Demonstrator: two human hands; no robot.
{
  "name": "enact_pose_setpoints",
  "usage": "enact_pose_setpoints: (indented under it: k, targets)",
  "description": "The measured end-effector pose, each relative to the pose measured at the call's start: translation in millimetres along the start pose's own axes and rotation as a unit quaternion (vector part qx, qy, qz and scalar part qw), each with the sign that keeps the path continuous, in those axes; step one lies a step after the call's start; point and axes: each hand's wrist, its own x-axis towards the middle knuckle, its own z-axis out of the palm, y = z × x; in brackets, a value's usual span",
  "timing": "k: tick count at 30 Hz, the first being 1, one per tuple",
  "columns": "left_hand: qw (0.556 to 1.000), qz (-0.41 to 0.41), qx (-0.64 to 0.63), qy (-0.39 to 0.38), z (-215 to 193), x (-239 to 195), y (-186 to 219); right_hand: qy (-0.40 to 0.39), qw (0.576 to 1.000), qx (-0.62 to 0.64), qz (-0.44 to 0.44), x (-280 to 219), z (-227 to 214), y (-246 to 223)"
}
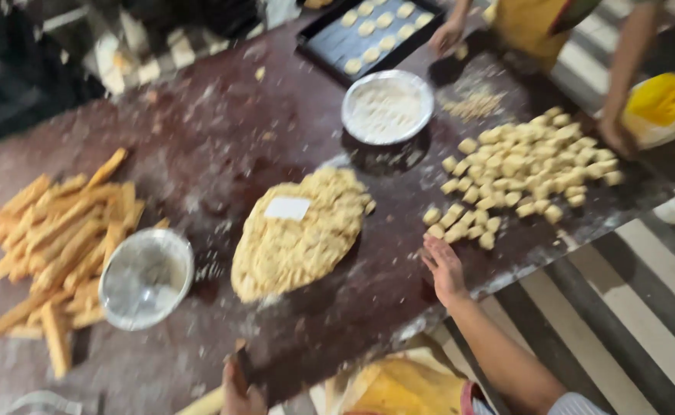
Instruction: The person rolls a rope of dough on a floured wooden table and cuts it into small pieces using a bench scraper. They then take the cut dough pieces one at a time, press them flat by hand into round discs, and place the flattened discs aside while another worker trays them.
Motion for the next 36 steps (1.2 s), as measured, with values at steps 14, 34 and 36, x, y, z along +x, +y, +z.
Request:
enact_pose_setpoints:
  k: [14, 34, 36]
  targets:
    - [0.969, -0.186, 0.162, 0.020, -56, -7, 110, -0.503, 0.655, -0.560, -0.066, -194, 257, 132]
    - [0.971, -0.094, 0.209, -0.072, -32, 27, 113, -0.487, 0.637, -0.541, -0.253, -228, 293, 186]
    - [0.976, -0.041, 0.210, -0.039, -36, 26, 110, -0.494, 0.641, -0.542, -0.225, -223, 286, 191]
